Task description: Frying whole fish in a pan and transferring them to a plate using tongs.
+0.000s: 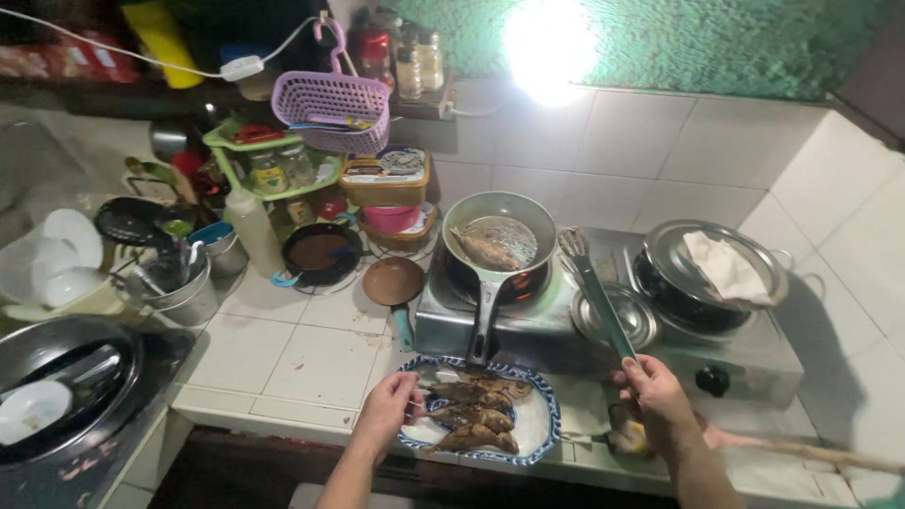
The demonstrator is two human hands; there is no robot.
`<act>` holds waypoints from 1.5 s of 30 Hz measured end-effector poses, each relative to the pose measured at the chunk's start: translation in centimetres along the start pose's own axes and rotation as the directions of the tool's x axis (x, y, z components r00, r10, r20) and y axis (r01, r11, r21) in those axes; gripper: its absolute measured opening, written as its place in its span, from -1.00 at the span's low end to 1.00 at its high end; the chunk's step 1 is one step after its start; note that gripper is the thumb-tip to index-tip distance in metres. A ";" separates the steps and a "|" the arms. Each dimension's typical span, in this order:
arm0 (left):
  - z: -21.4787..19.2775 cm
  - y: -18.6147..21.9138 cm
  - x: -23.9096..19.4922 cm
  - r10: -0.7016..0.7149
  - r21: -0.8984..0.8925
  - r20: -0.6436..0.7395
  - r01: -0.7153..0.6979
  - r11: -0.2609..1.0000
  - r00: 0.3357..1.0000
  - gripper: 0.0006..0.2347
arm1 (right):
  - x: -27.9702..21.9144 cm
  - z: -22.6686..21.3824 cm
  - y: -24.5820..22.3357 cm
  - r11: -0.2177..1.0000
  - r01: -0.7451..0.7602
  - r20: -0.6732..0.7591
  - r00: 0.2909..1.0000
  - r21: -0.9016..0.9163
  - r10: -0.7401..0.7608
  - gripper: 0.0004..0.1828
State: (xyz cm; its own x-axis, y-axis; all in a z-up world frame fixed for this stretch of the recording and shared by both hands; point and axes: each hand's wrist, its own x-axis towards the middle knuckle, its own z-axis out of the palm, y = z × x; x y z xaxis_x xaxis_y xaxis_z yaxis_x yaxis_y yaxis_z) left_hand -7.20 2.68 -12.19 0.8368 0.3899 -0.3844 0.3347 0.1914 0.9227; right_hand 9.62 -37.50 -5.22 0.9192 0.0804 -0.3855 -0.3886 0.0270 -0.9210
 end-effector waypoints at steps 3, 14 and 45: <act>1.0 -0.1 0.7 0.070 -0.041 0.058 -0.068 0.997 0.996 -0.70 | 0.5 -2.3 3.5 0.995 0.098 0.032 0.995 0.021 -0.099 -0.76; 5.1 0.1 -0.7 0.100 -0.120 0.147 -0.083 0.989 0.984 -0.74 | -5.8 -4.4 5.4 0.997 0.061 0.041 0.997 0.039 -0.063 -0.65; 12.2 -2.3 -14.0 0.318 0.046 -0.436 -0.332 0.942 0.842 -0.76 | -6.3 -12.3 1.0 0.996 0.078 0.303 0.949 0.040 -0.086 -0.69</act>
State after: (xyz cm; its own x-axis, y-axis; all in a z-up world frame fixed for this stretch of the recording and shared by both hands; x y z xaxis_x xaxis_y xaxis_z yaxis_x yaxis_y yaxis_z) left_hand -14.40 -14.19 -8.52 0.6221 0.7817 -0.0430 0.0575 0.0092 0.9983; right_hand 4.19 -50.20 -4.35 0.8865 0.3762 -0.2693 -0.3183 0.0734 -0.9452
